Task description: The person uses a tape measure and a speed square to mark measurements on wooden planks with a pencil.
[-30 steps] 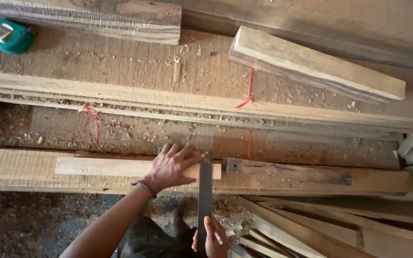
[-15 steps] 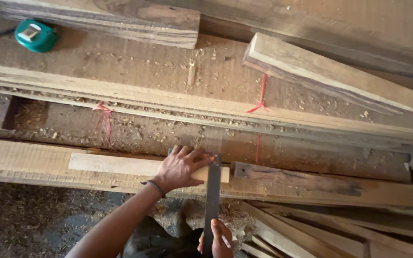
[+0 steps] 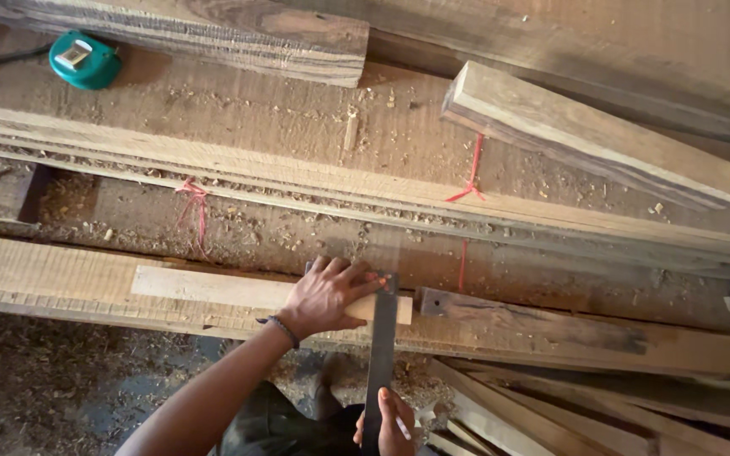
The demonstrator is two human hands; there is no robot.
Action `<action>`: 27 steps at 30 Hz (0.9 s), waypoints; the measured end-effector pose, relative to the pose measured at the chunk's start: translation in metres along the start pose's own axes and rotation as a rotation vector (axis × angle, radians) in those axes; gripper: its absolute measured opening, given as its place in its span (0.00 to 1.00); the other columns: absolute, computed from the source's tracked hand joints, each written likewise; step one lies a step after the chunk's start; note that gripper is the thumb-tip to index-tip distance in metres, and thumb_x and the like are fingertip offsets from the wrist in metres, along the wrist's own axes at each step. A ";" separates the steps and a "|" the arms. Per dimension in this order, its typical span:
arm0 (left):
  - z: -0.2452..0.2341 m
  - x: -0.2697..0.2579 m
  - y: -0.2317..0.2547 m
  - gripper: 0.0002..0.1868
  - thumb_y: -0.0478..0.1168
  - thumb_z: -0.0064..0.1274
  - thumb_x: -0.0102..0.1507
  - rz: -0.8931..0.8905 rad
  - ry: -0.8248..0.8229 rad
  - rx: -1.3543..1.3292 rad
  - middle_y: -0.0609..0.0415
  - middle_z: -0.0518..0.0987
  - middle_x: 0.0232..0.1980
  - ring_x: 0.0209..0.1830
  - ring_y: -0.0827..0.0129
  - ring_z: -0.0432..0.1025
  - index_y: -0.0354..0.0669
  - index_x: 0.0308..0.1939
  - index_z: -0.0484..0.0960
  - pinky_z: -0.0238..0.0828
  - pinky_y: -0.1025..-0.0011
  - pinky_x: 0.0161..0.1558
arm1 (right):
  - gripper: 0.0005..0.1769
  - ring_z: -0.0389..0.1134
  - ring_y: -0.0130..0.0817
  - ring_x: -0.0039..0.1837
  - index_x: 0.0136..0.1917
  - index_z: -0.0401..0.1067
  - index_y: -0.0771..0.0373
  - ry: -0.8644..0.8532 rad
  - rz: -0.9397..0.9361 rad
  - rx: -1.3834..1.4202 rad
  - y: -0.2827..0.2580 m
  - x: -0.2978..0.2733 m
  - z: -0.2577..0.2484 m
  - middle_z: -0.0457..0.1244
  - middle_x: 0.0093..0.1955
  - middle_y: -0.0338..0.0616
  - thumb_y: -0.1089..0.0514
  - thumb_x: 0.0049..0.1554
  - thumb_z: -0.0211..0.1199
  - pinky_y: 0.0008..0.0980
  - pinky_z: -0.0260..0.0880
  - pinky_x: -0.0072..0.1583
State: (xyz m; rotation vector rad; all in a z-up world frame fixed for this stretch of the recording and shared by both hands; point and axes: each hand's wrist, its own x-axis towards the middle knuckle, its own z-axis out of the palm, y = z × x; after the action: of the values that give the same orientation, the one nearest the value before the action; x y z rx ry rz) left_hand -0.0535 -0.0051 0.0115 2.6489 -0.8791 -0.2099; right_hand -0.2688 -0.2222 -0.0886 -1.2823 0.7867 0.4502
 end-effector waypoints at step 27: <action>0.000 0.001 0.001 0.46 0.61 0.68 0.49 -0.015 0.012 -0.051 0.58 0.70 0.66 0.62 0.53 0.66 0.66 0.70 0.71 0.63 0.49 0.60 | 0.22 0.68 0.30 0.36 0.41 0.75 0.64 -0.030 -0.564 -0.588 0.006 0.017 -0.040 0.67 0.31 0.45 0.44 0.65 0.59 0.27 0.67 0.40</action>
State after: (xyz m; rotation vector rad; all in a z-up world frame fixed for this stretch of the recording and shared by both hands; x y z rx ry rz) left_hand -0.0535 -0.0062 0.0120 2.6081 -0.8387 -0.2165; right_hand -0.2727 -0.2611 -0.1086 -1.9597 0.2340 0.2414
